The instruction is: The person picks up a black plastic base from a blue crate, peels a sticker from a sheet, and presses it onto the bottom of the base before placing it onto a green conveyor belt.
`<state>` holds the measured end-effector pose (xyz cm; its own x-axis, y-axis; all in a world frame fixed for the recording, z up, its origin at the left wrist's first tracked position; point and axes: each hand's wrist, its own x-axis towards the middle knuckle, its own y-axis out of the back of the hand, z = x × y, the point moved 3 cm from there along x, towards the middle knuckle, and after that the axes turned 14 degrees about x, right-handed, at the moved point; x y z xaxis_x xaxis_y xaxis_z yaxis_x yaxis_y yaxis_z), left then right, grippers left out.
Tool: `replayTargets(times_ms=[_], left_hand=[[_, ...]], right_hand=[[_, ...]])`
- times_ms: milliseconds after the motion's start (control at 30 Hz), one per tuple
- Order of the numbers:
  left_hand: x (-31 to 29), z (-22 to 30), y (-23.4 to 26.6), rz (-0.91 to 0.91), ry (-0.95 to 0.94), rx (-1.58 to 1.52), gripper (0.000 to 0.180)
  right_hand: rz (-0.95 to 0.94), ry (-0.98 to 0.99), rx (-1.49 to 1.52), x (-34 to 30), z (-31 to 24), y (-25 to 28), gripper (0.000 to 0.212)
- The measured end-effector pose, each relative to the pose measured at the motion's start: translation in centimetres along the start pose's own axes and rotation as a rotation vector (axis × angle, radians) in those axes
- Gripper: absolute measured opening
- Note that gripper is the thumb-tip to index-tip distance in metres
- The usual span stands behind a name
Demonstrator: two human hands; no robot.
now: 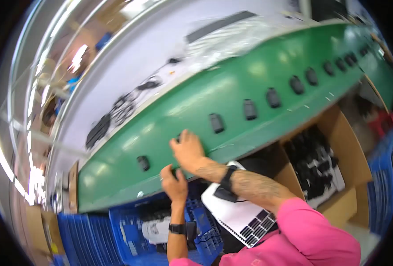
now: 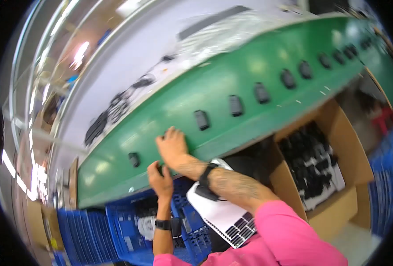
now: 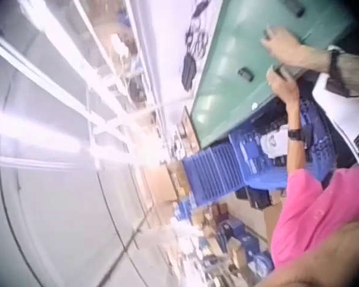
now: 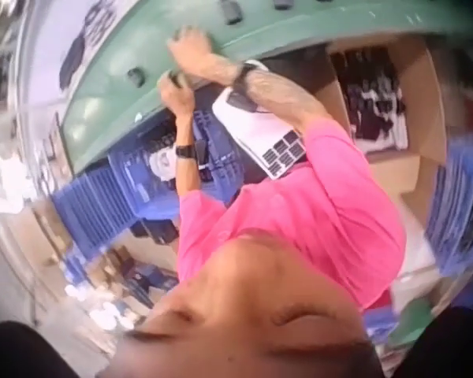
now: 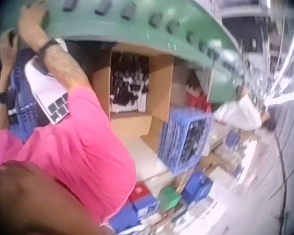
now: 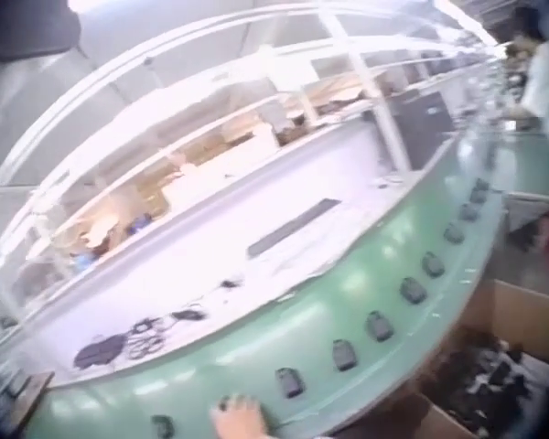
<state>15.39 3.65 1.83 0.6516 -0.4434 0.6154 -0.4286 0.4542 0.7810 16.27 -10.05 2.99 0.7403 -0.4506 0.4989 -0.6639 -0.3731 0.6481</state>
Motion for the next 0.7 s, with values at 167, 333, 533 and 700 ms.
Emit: replayTargets(times_ms=[167, 333, 533, 700], left_hand=[[-0.8, -1.1, -0.3, -0.014, 0.062, 0.053, 0.028], [-1.2, -0.6, -0.6, 0.013, -0.004, -0.005, 0.033], [-1.7, -0.4, -1.2, 0.015, -0.052, 0.074, 0.031], [-1.8, 0.9, -0.4, 0.051, -0.227, 0.228, 0.048]], right_hand=[[-0.069, -0.198, -0.124, 1.0, -2.0, -3.2, 0.055], [-0.062, -0.245, -0.001, 1.0, -0.9, -2.1, 0.034], [-0.309, 0.061, 0.873, -5.3, 6.4, 12.8, 0.04], [-0.224, -0.109, 0.868, -21.4, 19.7, 26.9, 0.056]])
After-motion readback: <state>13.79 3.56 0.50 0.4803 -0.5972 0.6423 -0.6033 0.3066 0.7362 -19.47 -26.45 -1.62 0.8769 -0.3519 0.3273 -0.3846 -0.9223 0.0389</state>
